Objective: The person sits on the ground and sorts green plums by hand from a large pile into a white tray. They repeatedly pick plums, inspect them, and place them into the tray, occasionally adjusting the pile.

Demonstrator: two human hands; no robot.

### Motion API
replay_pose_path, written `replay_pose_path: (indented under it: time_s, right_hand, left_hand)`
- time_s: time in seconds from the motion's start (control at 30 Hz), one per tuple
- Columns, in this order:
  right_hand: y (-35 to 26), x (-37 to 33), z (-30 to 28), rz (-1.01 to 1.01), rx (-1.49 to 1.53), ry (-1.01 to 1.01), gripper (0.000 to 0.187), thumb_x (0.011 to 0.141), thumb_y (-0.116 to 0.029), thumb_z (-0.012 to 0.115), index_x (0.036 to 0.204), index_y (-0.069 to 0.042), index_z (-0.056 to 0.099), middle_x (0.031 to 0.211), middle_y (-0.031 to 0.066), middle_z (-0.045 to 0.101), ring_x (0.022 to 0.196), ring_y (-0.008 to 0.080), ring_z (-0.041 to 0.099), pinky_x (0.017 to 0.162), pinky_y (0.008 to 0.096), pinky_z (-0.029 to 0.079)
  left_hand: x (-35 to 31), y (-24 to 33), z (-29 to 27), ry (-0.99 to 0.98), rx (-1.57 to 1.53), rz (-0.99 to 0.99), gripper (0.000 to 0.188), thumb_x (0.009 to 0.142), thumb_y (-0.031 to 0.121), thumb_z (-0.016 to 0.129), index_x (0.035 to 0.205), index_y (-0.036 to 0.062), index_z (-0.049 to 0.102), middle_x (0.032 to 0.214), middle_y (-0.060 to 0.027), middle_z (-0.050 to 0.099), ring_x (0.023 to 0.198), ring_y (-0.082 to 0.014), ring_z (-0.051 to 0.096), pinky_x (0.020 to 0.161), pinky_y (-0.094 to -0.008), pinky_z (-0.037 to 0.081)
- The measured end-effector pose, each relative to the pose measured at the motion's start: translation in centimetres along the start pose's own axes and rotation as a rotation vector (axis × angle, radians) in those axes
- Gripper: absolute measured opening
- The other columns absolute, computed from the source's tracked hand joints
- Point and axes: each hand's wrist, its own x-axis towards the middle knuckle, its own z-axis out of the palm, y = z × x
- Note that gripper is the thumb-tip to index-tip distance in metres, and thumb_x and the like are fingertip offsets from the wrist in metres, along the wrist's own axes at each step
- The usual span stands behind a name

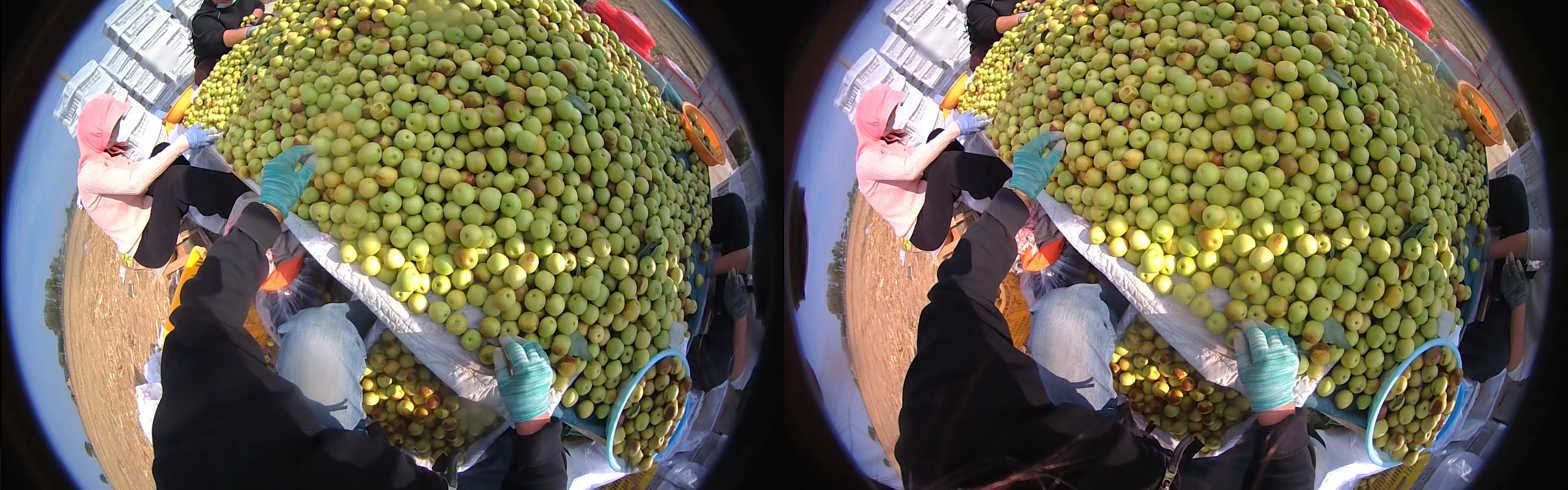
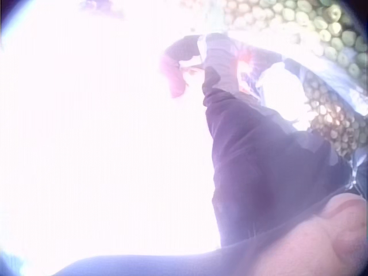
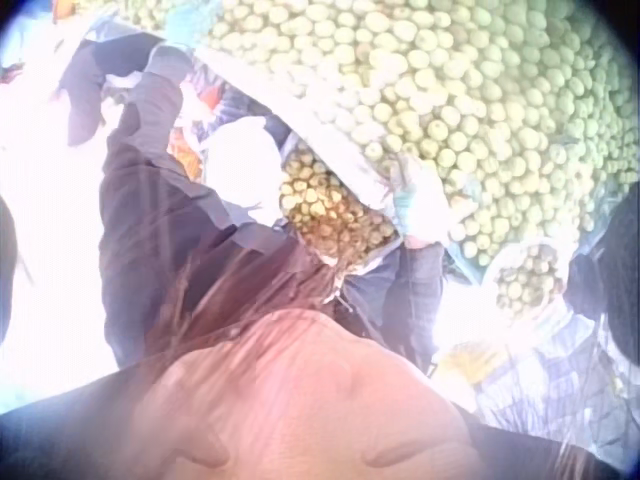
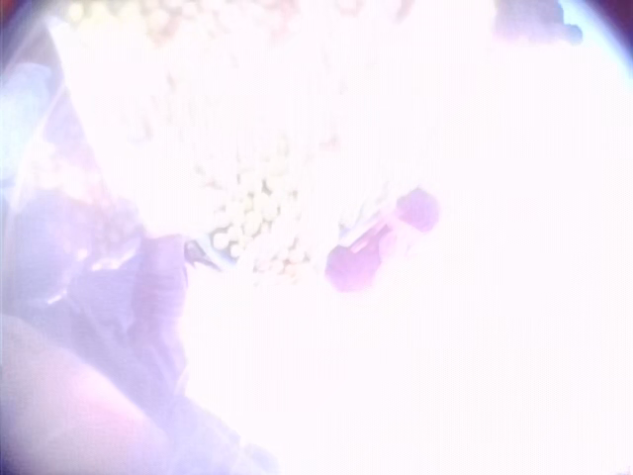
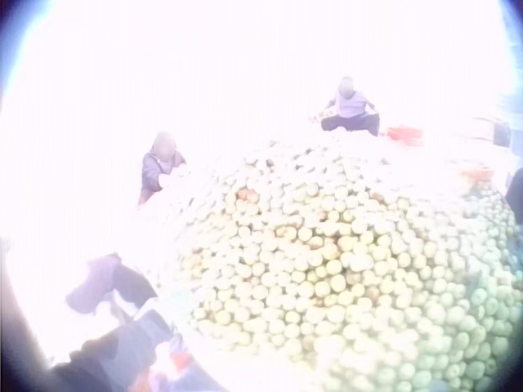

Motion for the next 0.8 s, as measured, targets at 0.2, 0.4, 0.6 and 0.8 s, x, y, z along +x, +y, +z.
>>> replay_pose_path:
  time_s: [0.2, 0.4, 0.6, 0.8]
  right_hand:
    - [0.0, 0.1, 0.7, -0.001, -0.018, -0.012, 0.021, 0.078, -0.015, 0.069, 0.098, -0.008, 0.066, 0.091, 0.0102, 0.066, 0.082, 0.0285, 0.061, 0.072, 0.0396, 0.049]
    - [0.1, -0.1, 0.7, -0.008, -0.007, -0.007, 0.020, 0.078, -0.015, 0.069, 0.097, -0.008, 0.066, 0.091, 0.0100, 0.066, 0.080, 0.0287, 0.061, 0.071, 0.0397, 0.050]
    - [0.2, -0.1, 0.6, 0.005, -0.006, -0.025, 0.020, 0.079, -0.015, 0.068, 0.097, -0.007, 0.066, 0.091, 0.0099, 0.066, 0.080, 0.0285, 0.061, 0.071, 0.0394, 0.049]
    - [0.5, 0.1, 0.5, 0.019, -0.001, -0.028, 0.020, 0.079, -0.016, 0.068, 0.097, -0.007, 0.067, 0.092, 0.0099, 0.066, 0.081, 0.0284, 0.061, 0.071, 0.0387, 0.049]
  left_hand:
    - [10.5, 10.0, 7.9, -0.504, 0.403, 0.000, 0.044, 0.084, 0.020, 0.066, 0.127, 0.0132, 0.054, 0.110, -0.0154, 0.065, 0.096, -0.0308, 0.064, 0.084, -0.0399, 0.051]
    - [13.0, 10.0, 9.6, -0.629, 0.112, -0.250, 0.054, 0.076, 0.014, 0.075, 0.124, 0.0092, 0.050, 0.108, -0.0144, 0.061, 0.089, -0.0263, 0.063, 0.078, -0.0371, 0.054]
    - [12.2, 13.2, 14.2, -0.464, -0.276, -0.239, 0.043, 0.084, 0.031, 0.067, 0.119, 0.0116, 0.051, 0.098, -0.0125, 0.061, 0.078, -0.0225, 0.060, 0.072, -0.0349, 0.051]
    - [11.7, 19.5, 17.5, -0.445, -0.481, -0.186, 0.033, 0.082, 0.032, 0.066, 0.105, 0.0119, 0.054, 0.100, -0.0180, 0.061, 0.093, -0.0356, 0.060, 0.086, -0.0425, 0.047]
